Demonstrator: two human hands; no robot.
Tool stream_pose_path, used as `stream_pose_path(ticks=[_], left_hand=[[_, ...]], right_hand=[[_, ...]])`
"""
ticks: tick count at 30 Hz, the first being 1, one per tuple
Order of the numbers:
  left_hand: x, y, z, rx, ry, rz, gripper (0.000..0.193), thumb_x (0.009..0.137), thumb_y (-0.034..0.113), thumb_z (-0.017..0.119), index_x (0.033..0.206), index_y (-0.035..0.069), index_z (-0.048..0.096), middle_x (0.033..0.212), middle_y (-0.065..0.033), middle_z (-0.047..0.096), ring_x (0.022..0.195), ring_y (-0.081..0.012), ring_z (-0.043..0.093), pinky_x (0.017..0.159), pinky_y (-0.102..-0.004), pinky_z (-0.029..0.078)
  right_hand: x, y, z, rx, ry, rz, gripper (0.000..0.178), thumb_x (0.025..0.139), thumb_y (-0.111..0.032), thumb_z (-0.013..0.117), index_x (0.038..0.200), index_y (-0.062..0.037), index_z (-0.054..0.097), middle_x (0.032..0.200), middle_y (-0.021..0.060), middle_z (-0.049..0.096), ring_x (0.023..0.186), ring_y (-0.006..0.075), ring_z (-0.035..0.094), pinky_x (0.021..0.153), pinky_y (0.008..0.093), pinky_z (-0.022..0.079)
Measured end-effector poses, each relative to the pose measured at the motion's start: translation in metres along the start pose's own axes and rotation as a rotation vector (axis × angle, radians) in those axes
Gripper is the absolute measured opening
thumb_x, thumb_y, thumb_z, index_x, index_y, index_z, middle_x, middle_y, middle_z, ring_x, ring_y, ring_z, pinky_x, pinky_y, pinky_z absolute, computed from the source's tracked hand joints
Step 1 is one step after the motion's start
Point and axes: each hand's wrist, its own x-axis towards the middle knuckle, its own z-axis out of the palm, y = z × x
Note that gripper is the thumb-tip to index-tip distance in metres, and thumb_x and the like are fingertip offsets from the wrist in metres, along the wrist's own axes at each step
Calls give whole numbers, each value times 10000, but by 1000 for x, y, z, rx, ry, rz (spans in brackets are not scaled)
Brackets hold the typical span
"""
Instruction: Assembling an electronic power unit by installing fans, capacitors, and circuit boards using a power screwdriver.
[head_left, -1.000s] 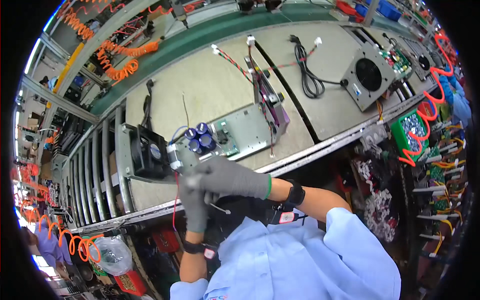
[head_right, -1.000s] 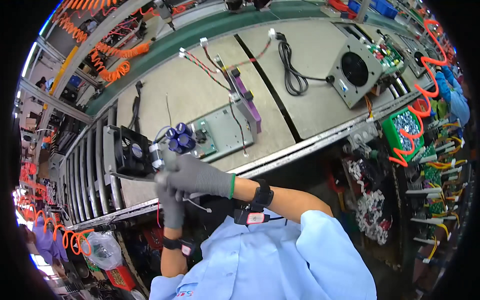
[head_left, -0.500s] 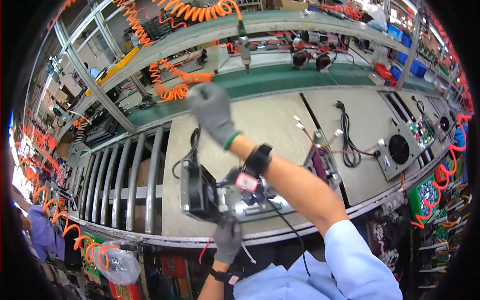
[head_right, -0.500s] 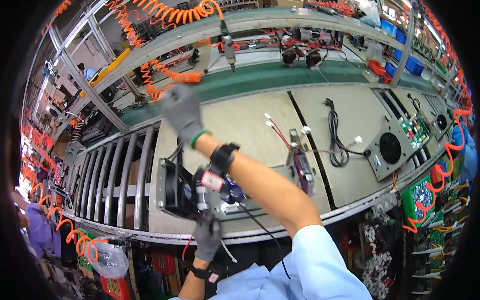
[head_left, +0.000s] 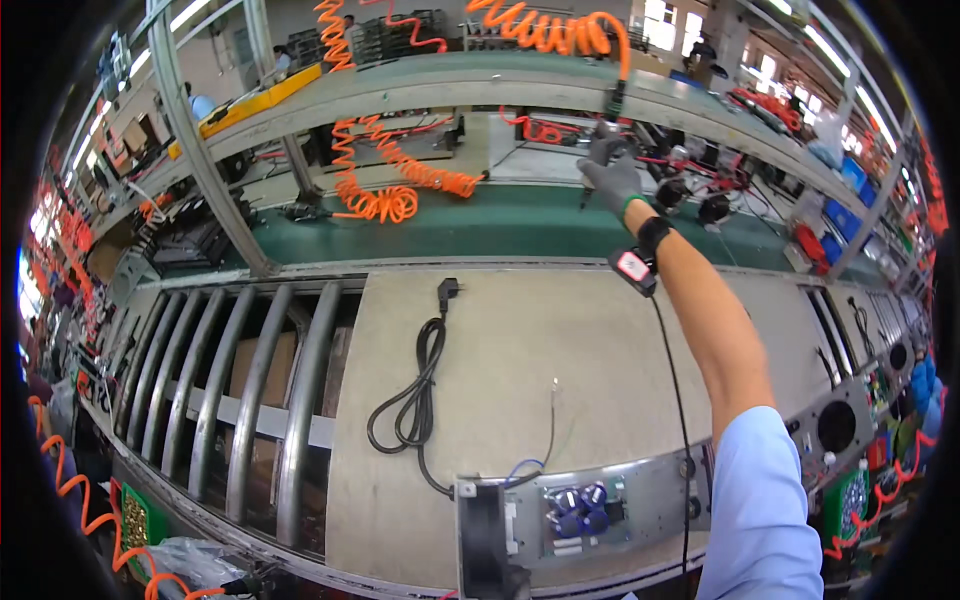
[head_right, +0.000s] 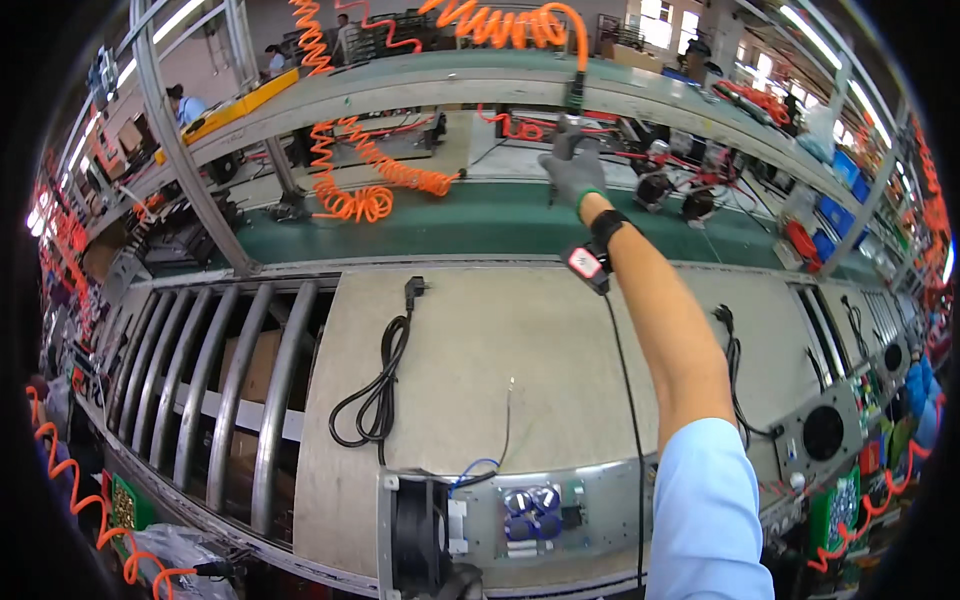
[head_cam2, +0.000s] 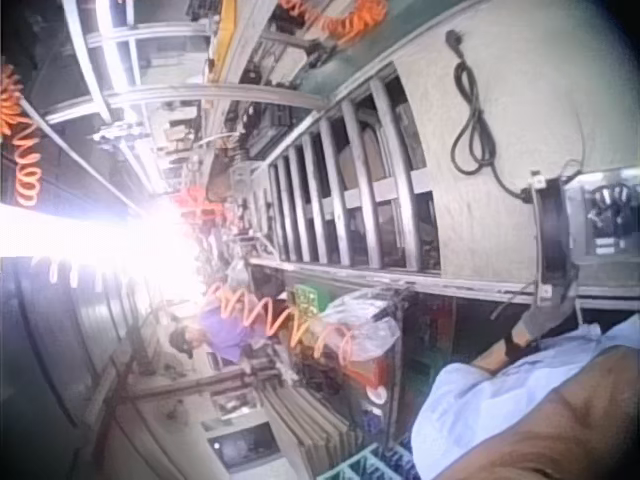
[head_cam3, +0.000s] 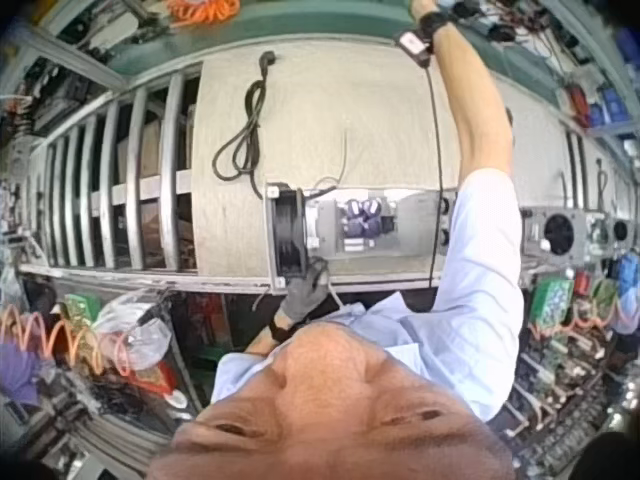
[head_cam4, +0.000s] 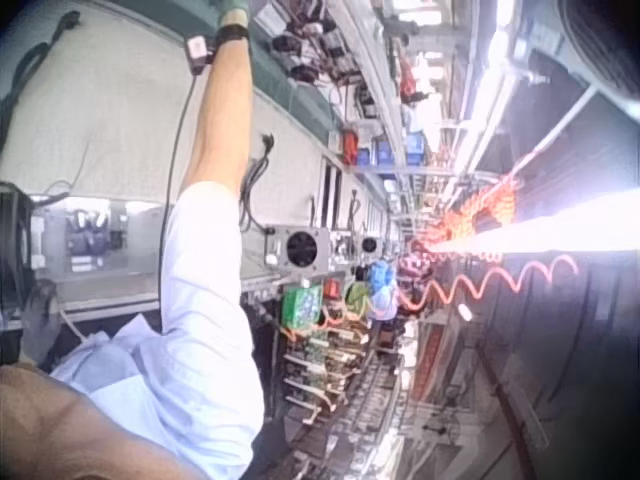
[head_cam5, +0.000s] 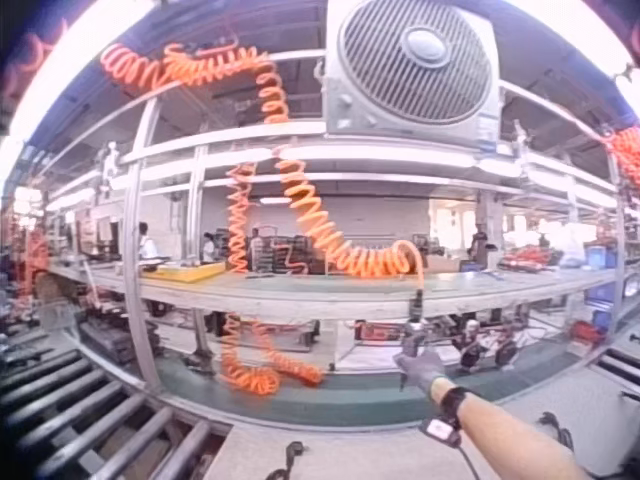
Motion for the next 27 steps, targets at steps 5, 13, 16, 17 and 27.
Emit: stream_pose_path(ticks=[5,13,16,17,27], left_hand=[[-13,-14,-1,-170,-144,-80,255,954,104,610,1191,22,655,1067,-196,622,955,-414,598,853,-497,488],[-4,-12,15,216,160,85,465,908,239,672,1352,100,655,940,-171,686,765,-327,673,628,-408,549],[3,0,12,125,192,55,310,877,116,706,1181,57,714,1079,-176,685,834,-356,695,681,-433,574],[4,3,8,61,275,184,317,866,112,706,1178,52,703,1083,-175,678,829,-350,693,678,-432,570],[-185,31,-170,747,1057,-317,159,868,43,635,1022,33,672,954,-147,663,917,-339,664,846,-421,542]], right_hand=[[34,24,35,152,-31,96,708,741,-411,888,1241,30,651,1129,201,746,1058,338,726,956,439,539],[4,-22,18,146,117,60,574,830,-400,753,1237,-2,679,1141,158,733,1049,287,705,932,412,532],[-47,-68,-5,398,102,81,454,892,-319,693,1254,-46,697,1139,135,726,1030,258,698,910,390,541],[-70,-83,-14,428,132,53,418,913,-292,672,1260,-60,703,1139,127,724,1024,248,695,903,383,543],[-353,-103,-186,1110,-304,-196,389,1003,-136,598,1392,-149,585,1129,77,674,868,127,631,709,261,500]])
